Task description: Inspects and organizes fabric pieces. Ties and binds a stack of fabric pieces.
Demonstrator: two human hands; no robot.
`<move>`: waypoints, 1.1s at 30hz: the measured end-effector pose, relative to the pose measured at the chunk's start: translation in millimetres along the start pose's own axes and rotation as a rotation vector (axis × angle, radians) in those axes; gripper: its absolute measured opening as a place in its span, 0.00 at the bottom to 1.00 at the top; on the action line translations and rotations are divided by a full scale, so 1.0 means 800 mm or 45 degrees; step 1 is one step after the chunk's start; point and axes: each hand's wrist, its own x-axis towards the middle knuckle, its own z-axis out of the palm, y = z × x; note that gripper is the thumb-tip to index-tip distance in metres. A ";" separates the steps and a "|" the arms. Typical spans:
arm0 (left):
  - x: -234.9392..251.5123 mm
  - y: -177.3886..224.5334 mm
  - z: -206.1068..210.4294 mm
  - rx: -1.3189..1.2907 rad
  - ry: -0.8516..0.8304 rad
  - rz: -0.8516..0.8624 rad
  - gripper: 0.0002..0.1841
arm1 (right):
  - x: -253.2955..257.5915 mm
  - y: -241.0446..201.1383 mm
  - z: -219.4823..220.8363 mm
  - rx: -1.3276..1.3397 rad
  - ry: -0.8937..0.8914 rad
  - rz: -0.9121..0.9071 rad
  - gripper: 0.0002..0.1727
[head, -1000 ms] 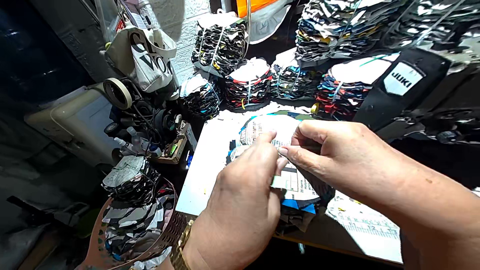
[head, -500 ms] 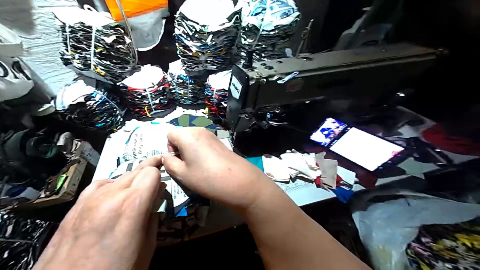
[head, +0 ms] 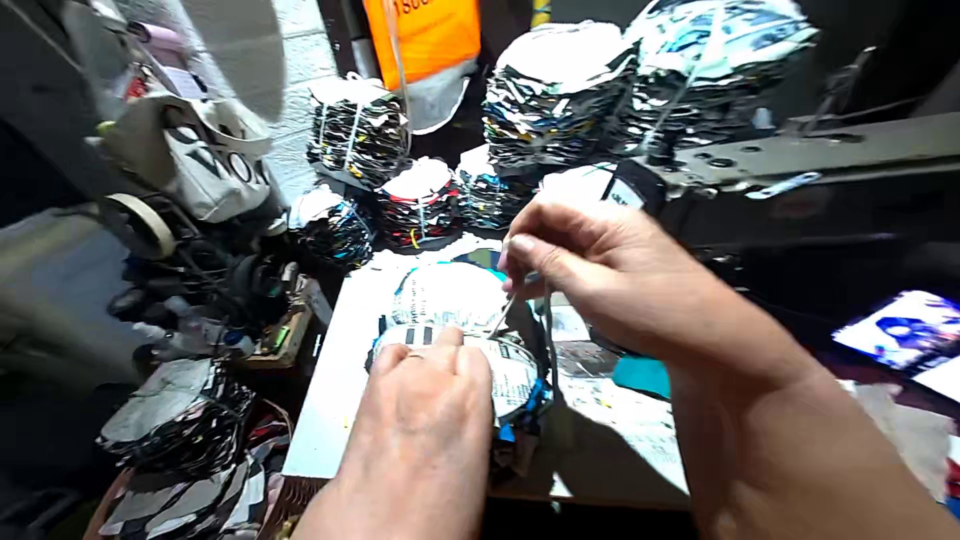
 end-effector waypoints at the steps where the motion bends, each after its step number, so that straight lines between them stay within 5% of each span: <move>1: 0.000 0.001 0.000 -0.005 -0.003 -0.005 0.02 | 0.008 -0.003 -0.001 -0.052 0.036 -0.066 0.06; 7: -0.001 0.005 0.007 0.020 0.047 -0.020 0.02 | 0.070 0.010 0.007 -0.488 0.095 -0.489 0.05; 13: -0.001 0.003 0.008 0.004 0.049 -0.008 0.01 | 0.120 0.056 0.022 -0.473 0.008 -0.548 0.07; 21: -0.006 -0.003 0.009 -0.043 0.075 -0.029 0.03 | 0.107 0.159 0.035 -0.278 -0.457 -0.195 0.07; 33: -0.059 -0.015 0.034 -0.365 0.364 -0.001 0.08 | 0.047 0.147 0.027 0.287 -0.530 0.336 0.07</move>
